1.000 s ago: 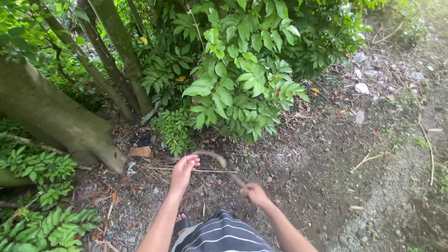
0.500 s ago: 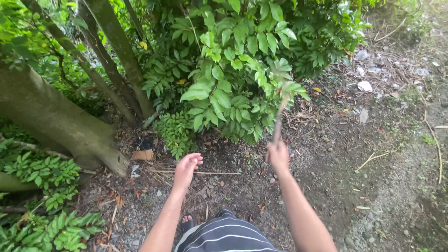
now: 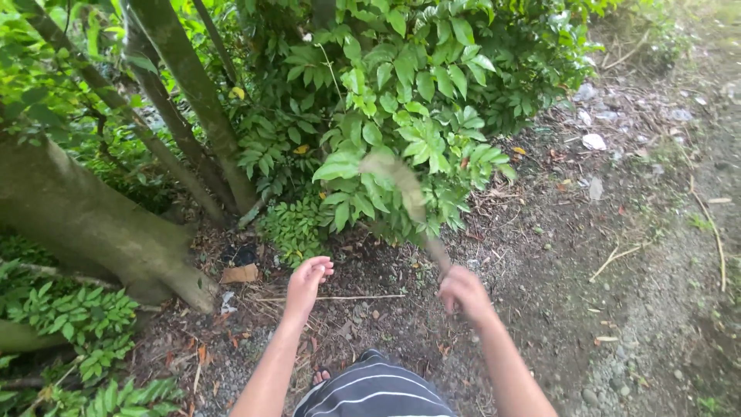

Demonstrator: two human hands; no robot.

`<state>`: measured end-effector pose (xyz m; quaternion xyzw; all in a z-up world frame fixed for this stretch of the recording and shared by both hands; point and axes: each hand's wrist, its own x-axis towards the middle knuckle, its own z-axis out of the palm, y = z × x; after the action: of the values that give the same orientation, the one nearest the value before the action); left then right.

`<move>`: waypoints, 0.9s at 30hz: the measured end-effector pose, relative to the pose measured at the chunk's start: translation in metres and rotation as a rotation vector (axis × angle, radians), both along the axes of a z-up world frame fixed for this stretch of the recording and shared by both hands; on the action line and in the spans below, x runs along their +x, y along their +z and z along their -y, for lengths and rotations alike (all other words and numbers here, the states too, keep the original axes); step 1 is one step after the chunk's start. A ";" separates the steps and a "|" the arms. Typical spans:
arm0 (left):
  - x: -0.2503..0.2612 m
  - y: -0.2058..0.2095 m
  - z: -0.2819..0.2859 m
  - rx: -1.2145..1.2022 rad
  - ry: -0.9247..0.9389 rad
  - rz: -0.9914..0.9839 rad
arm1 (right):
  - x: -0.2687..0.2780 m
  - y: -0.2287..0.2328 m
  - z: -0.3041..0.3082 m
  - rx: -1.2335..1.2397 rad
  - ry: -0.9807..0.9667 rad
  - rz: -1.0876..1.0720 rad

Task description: Trimming green leaves from a bush using a sickle.

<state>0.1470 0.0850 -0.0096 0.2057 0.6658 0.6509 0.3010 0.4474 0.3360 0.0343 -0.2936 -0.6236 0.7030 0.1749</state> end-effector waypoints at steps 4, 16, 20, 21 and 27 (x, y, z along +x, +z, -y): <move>-0.010 0.028 0.000 -0.038 -0.045 -0.035 | -0.035 0.008 -0.032 0.140 -0.219 -0.047; -0.059 0.015 0.006 0.021 -0.165 0.008 | -0.041 -0.093 0.086 0.069 0.030 0.629; -0.076 0.004 0.000 0.048 -0.201 0.010 | -0.031 -0.093 0.097 -0.053 0.147 0.443; -0.079 0.001 -0.001 0.045 -0.211 0.012 | -0.030 -0.092 0.094 -0.021 0.143 0.314; -0.081 0.028 -0.002 -0.009 -0.270 -0.024 | -0.061 -0.029 0.041 0.208 -0.365 0.036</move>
<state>0.0662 0.0872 0.0184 0.2998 0.6383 0.5992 0.3789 0.3866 0.2952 0.0049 -0.3947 -0.6324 0.5861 0.3174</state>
